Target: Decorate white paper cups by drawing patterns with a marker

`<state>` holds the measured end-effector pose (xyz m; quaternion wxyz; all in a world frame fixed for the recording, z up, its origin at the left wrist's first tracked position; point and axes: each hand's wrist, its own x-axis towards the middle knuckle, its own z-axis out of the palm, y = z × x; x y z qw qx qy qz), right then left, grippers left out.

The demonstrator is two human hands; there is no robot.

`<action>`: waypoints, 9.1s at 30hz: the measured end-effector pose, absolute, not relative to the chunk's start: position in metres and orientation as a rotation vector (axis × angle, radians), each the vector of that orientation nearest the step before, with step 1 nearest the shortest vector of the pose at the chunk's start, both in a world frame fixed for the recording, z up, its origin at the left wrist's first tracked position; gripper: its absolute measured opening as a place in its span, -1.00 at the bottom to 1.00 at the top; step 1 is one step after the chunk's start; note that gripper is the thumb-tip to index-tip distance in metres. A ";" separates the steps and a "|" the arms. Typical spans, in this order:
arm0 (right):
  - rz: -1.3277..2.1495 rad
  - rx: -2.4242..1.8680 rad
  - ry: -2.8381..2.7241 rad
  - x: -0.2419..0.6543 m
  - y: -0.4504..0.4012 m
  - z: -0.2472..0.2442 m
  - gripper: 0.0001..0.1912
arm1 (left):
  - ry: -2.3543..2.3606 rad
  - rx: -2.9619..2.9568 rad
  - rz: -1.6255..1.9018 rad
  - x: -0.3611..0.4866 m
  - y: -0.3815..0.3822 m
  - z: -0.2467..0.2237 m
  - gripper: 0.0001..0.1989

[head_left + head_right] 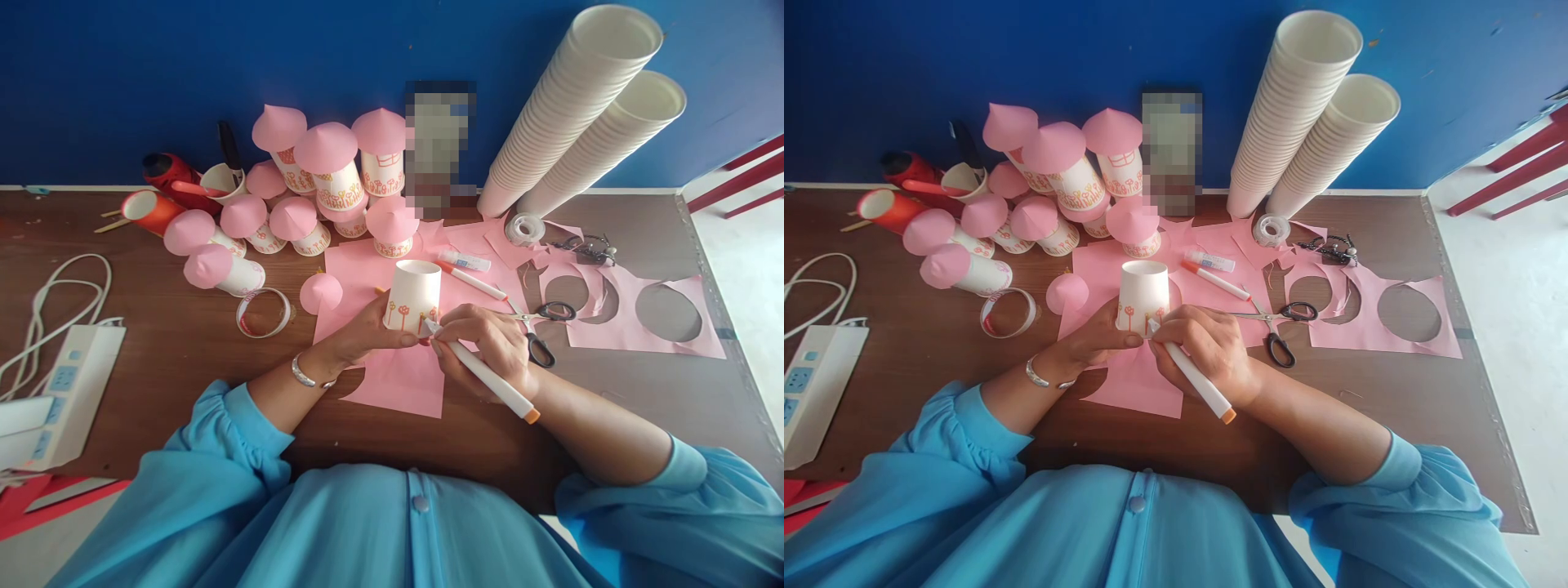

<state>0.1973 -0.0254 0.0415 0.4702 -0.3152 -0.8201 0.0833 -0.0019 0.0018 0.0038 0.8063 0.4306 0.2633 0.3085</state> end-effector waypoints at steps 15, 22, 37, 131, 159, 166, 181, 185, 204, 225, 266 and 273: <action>0.224 -0.749 -2.006 0.198 -0.024 0.040 -0.84 | 0.621 0.893 0.655 -0.001 0.001 0.006 -0.55; 0.197 -0.769 -1.993 0.198 -0.024 0.040 -0.85 | 0.616 0.893 0.633 -0.001 0.001 0.009 -0.54; 0.189 -0.791 -1.994 0.197 -0.026 0.040 -0.84 | 0.605 0.934 0.644 -0.002 0.001 0.004 -0.57; 0.418 -0.514 -1.985 0.190 -0.035 0.031 -0.84 | 0.593 0.902 0.648 0.002 0.002 -0.001 -0.32; 0.320 -0.598 -1.986 0.196 -0.031 0.035 -0.81 | 0.517 0.797 0.758 -0.002 0.005 -0.008 -0.58; 0.280 -0.611 -1.959 0.195 -0.028 0.036 -0.83 | 0.511 0.805 0.776 -0.004 0.005 -0.014 -0.60; 0.359 -0.740 -1.935 0.198 -0.030 0.043 -0.81 | 0.546 0.782 0.742 -0.007 0.003 -0.017 -0.49; 0.577 -0.805 -1.834 0.196 -0.035 0.048 -0.86 | 0.521 0.778 0.721 -0.005 0.003 -0.014 -0.48; 0.694 -0.747 -1.676 0.182 -0.045 0.021 -0.79 | 0.521 0.739 0.690 0.001 0.001 0.006 -0.61; 0.622 -0.687 -1.835 0.194 -0.022 0.040 -0.79 | 0.504 0.685 0.753 -0.001 0.004 0.000 -0.59; 0.579 -0.698 -1.872 0.195 -0.024 0.029 -0.76 | 0.540 0.733 0.712 -0.003 0.003 -0.004 -0.59; 0.562 -0.706 -1.872 0.194 -0.023 0.028 -0.76 | 0.503 0.700 0.698 -0.001 0.004 0.001 -0.65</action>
